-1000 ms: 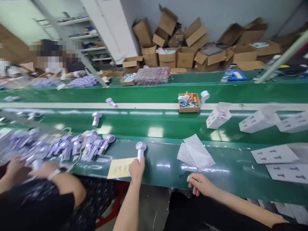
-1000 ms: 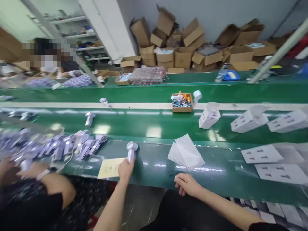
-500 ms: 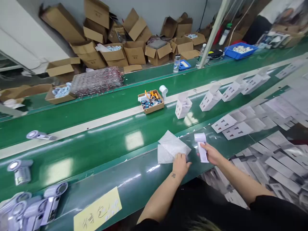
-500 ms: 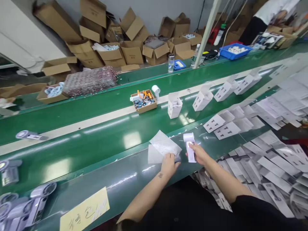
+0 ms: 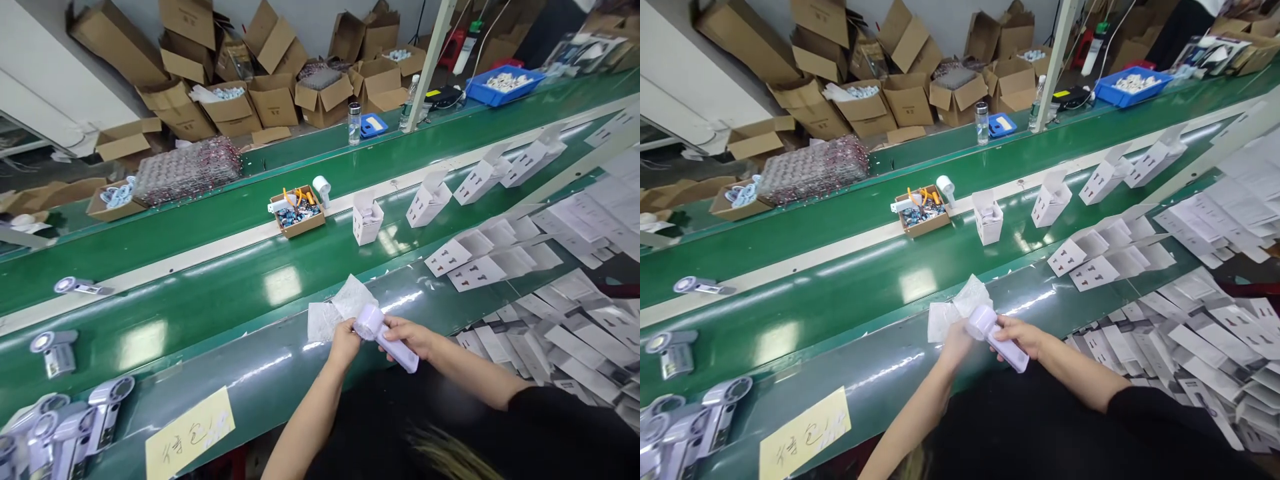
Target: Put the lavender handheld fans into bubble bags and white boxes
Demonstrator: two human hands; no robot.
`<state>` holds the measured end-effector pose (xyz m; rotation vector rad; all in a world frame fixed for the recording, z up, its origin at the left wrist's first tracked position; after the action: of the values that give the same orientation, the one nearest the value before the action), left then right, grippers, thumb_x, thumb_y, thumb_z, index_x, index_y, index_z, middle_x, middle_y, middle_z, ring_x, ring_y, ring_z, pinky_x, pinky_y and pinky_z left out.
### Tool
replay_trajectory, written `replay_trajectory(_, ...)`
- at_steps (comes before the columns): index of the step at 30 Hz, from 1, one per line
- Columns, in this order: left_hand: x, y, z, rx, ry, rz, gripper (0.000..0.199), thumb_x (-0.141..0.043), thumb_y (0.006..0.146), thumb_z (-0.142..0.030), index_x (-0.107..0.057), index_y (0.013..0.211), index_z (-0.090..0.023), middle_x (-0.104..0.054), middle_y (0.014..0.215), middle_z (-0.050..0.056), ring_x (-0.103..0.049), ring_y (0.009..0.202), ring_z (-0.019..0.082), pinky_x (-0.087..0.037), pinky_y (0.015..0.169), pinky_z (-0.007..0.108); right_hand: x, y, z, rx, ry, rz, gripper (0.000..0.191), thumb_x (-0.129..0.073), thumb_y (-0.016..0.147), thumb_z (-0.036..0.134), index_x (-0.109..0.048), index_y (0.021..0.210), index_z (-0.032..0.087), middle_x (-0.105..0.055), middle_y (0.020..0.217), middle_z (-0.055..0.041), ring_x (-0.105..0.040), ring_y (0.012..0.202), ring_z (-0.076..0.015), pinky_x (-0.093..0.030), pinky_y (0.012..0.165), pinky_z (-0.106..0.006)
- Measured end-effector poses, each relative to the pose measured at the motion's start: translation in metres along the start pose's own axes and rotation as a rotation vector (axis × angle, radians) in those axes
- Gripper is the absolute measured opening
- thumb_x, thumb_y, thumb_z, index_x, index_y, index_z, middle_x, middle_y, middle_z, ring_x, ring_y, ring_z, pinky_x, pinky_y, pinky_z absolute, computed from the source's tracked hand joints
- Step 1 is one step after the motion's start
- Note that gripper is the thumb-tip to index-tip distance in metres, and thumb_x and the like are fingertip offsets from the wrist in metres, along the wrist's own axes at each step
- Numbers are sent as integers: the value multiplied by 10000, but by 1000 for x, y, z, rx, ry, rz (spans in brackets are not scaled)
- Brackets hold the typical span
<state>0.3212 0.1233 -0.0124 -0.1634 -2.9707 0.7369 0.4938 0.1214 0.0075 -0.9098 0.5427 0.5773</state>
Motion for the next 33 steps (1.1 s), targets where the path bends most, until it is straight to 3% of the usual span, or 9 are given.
replay_trajectory(6, 4, -10, 3, 185, -292, -180, 226, -649, 607, -353, -568, 593, -142, -487, 483, -22, -409, 436, 87, -330, 479, 231, 4, -13, 7, -33, -126, -27, 465, -739, 594, 187, -543, 1015, 168, -600, 875, -23, -600, 722, -140, -518, 528, -221)
replay_trajectory(8, 6, -17, -3, 76, -213, -190, 234, -628, 662, -380, -596, 644, -149, -514, 539, -11, -445, 497, 98, -365, 531, 242, 5, -20, 4, -43, -147, -113, 429, -740, 578, 171, -536, 956, 174, -592, 867, -3, -580, 692, -120, -511, 515, -212)
replay_trajectory(12, 4, -43, -18, -453, 326, -89, 182, -531, 808, -295, -644, 732, -175, -583, 689, 32, -523, 711, 149, -414, 695, 283, 1, -26, -4, -43, -104, -227, 395, -736, 568, 169, -495, 881, 184, -592, 829, 6, -575, 627, -123, -512, 477, -241)
replay_trajectory(14, 7, -52, -16, -599, 505, -97, 203, -463, 857, -244, -637, 778, -177, -574, 704, 36, -522, 710, 148, -419, 680, 279, -2, -28, -8, -7, -49, -268, 391, -725, 585, 179, -487, 895, 190, -593, 804, -1, -584, 612, -140, -519, 459, -270)
replay_trajectory(20, 3, -48, -7, -618, 832, -199, 207, -400, 859, -140, -591, 779, -159, -573, 748, 72, -532, 755, 189, -440, 697, 319, -8, -37, -19, 33, 90, -407, 268, -657, 683, 213, -469, 870, 179, -601, 724, -33, -614, 622, -172, -517, 435, -272)
replay_trajectory(24, -26, -55, -14, -715, 797, 90, 184, -422, 799, -100, -590, 777, -173, -586, 761, 75, -536, 782, 195, -432, 738, 333, -15, -37, -22, 111, 95, -449, 255, -615, 695, 169, -456, 894, 182, -594, 676, -14, -599, 537, -158, -498, 407, -262)
replay_trajectory(26, -35, -56, -19, -630, 618, 222, 145, -444, 782, -129, -579, 760, -176, -591, 744, 52, -540, 747, 176, -431, 716, 312, -17, -35, -24, 142, 84, -505, 277, -600, 695, 144, -444, 918, 194, -585, 659, 7, -581, 491, -145, -508, 420, -279)
replay_trajectory(30, -33, -40, -33, -185, 164, 172, 142, -496, 786, -288, -546, 744, -162, -504, 566, -32, -442, 505, 95, -365, 522, 220, -13, -35, -29, 102, 155, -570, 198, -586, 768, 245, -424, 870, 196, -597, 685, -5, -608, 558, -152, -539, 522, -316)
replay_trajectory(33, -37, -31, -49, -63, 39, 228, 229, -588, 727, -373, -550, 729, -146, -459, 512, -58, -362, 432, 58, -275, 439, 184, -4, -50, -24, 70, 81, -609, 167, -567, 781, 292, -434, 790, 191, -559, 618, 14, -569, 520, -133, -481, 473, -256)
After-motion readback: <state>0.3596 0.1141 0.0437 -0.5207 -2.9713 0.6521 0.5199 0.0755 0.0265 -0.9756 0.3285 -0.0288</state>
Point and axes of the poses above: each hand's wrist, its own y-axis towards the middle knuckle, its own x-axis out of the back of the hand, z = x × y, the point moved 2 cm from there along y, towards the middle knuckle
